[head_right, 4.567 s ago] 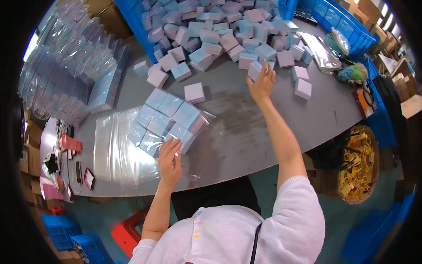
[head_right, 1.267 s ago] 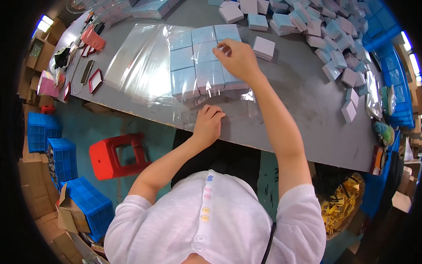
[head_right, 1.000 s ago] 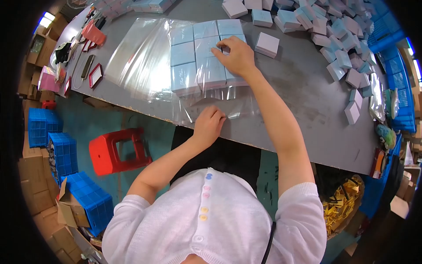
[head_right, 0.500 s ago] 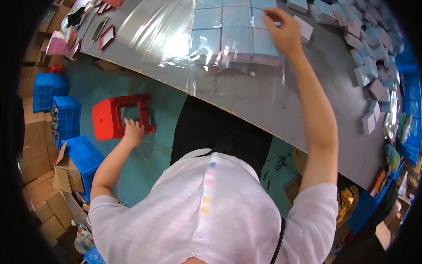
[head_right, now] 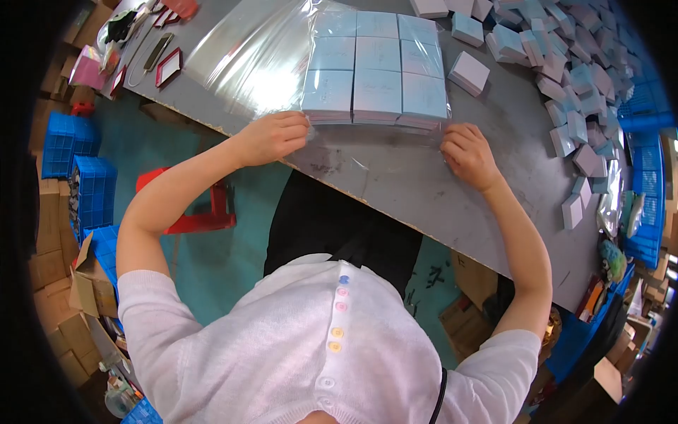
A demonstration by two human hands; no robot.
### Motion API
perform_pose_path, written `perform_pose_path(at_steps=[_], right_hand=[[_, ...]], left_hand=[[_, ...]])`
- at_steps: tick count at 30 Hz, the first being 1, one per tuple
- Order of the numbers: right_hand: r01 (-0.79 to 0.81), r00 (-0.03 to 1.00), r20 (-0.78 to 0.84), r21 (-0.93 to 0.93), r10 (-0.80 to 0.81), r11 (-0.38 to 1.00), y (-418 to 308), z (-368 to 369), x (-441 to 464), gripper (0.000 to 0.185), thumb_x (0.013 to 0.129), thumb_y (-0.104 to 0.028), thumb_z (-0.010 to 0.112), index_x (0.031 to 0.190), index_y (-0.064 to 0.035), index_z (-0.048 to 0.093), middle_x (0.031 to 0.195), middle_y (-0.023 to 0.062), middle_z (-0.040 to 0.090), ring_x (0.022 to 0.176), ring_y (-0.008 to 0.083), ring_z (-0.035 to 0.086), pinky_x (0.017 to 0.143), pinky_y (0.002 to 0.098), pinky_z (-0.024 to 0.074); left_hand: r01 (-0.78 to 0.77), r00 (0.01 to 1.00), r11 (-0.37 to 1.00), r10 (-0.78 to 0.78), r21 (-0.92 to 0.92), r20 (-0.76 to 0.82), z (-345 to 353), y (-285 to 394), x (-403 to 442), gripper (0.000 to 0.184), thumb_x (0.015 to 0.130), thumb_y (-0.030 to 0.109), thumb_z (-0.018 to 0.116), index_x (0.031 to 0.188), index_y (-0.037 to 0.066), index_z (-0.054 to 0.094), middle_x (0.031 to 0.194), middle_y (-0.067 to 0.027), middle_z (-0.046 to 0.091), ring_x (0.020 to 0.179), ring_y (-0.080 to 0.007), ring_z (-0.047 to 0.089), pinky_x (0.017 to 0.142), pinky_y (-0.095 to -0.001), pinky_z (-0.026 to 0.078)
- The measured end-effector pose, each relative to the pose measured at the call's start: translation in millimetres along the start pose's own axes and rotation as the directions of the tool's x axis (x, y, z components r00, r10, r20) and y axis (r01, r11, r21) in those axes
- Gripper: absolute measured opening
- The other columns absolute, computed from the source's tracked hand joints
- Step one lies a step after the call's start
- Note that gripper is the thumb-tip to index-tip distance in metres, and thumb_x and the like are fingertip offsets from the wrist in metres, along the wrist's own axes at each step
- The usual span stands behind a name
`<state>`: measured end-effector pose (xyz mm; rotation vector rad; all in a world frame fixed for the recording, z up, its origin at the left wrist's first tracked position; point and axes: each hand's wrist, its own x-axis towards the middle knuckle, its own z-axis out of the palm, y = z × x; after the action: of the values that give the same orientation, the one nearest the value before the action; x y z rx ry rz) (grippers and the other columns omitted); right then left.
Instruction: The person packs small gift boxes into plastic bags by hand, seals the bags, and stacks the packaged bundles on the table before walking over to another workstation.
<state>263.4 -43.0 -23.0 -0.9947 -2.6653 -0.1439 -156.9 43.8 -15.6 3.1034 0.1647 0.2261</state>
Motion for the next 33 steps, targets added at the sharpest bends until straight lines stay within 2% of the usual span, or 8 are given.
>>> perform_pose_path(at_steps=[3, 5, 9, 12, 19, 28, 31, 33], right_hand=[[-0.203, 0.976, -0.014, 0.323, 0.219, 0.924, 3, -7, 5, 0.019, 0.068, 0.007, 0.068, 0.083, -0.0031, 0.062, 0.093, 0.0055, 0.065, 0.096, 0.0237, 0.061, 0.089, 0.0364, 0.0472], [-0.361, 0.855, 0.111, 0.829, 0.507, 0.427, 16, -2, -1, 0.013, 0.075, 0.004, 0.07, 0.082, -0.0021, 0.062, 0.089, 0.0053, 0.064, 0.089, 0.0169, 0.061, 0.083, 0.0299, 0.0469], [-0.185, 0.595, -0.062, 0.96, 0.801, 0.212, 33, 31, -1, 0.005, 0.089, -0.006, 0.066, 0.086, -0.0034, 0.063, 0.088, 0.0017, 0.063, 0.08, 0.0107, 0.059, 0.074, 0.0233, 0.046], [0.111, 0.441, 0.042, 0.989, 0.896, -0.101, 25, 48, 23, 0.008, 0.093, -0.011, 0.063, 0.089, -0.0041, 0.062, 0.084, 0.0012, 0.061, 0.075, 0.009, 0.056, 0.067, 0.0227, 0.0452], [-0.088, 0.185, 0.146, 0.987, 0.972, -0.132, 13, 64, 47, 0.021, 0.095, -0.017, 0.062, 0.081, -0.0024, 0.06, 0.062, -0.0013, 0.052, 0.052, 0.0071, 0.045, 0.047, 0.0233, 0.0348], [-0.637, 0.179, 0.18, 0.77, 0.967, -0.026, 34, 62, 49, 0.027, 0.095, -0.018, 0.06, 0.077, 0.0007, 0.066, 0.062, -0.0013, 0.053, 0.052, 0.006, 0.042, 0.047, 0.0228, 0.0315], [-0.313, 0.112, 0.404, 0.881, 0.908, -0.354, 37, 48, 55, 0.03, 0.093, -0.019, 0.063, 0.112, 0.004, 0.067, 0.088, -0.0009, 0.064, 0.076, 0.0079, 0.056, 0.061, 0.0246, 0.0433], [-0.325, 0.179, 0.254, 0.927, 0.95, -0.187, 14, 44, 69, 0.032, 0.094, -0.018, 0.062, 0.116, 0.0042, 0.065, 0.096, 0.0015, 0.065, 0.085, 0.0092, 0.057, 0.072, 0.0251, 0.0445]], left_hand=[[0.138, 0.976, 0.957, -0.175, -0.256, -0.128, -4, 4, 3, 0.018, 0.076, 0.003, 0.067, 0.075, 0.004, 0.049, 0.095, -0.0098, 0.058, 0.092, -0.0264, 0.058, 0.084, -0.036, 0.05], [0.207, 0.912, 0.901, -0.319, -0.381, -0.26, -4, 9, 0, 0.019, 0.077, 0.001, 0.067, 0.075, 0.004, 0.048, 0.096, -0.0093, 0.059, 0.089, -0.0257, 0.058, 0.079, -0.0345, 0.05], [0.207, 0.608, 0.845, -0.506, -0.493, -0.612, 1, 13, 17, 0.018, 0.082, -0.003, 0.065, 0.076, 0.002, 0.048, 0.093, -0.0085, 0.063, 0.082, -0.0227, 0.058, 0.07, -0.0294, 0.048], [0.23, 0.472, 0.673, -0.709, -0.703, -0.524, 8, 12, 31, 0.016, 0.088, 0.003, 0.063, 0.078, 0.003, 0.051, 0.09, -0.0081, 0.065, 0.079, -0.017, 0.058, 0.07, -0.0271, 0.048], [-0.153, -0.064, 0.115, -0.992, -0.982, -0.106, 54, 11, 62, 0.017, 0.097, 0.014, 0.056, 0.082, 0.005, 0.055, 0.073, -0.0004, 0.058, 0.063, -0.0055, 0.049, 0.059, -0.021, 0.042], [0.436, 0.105, 0.118, -0.991, -0.892, -0.079, 57, -7, 50, 0.015, 0.095, 0.014, 0.055, 0.089, -0.001, 0.055, 0.072, -0.005, 0.052, 0.063, -0.0125, 0.049, 0.059, -0.0294, 0.043], [0.425, 0.138, 0.287, -0.958, -0.858, -0.252, 68, -22, 53, 0.032, 0.094, 0.012, 0.053, 0.124, 0.0, 0.054, 0.123, -0.019, 0.053, 0.104, -0.0306, 0.056, 0.088, -0.0366, 0.046], [0.467, 0.244, 0.396, -0.917, -0.791, -0.315, 72, -24, 69, 0.04, 0.094, 0.015, 0.055, 0.13, 0.0, 0.045, 0.142, -0.0247, 0.035, 0.133, -0.0374, 0.034, 0.109, -0.0414, 0.028]])
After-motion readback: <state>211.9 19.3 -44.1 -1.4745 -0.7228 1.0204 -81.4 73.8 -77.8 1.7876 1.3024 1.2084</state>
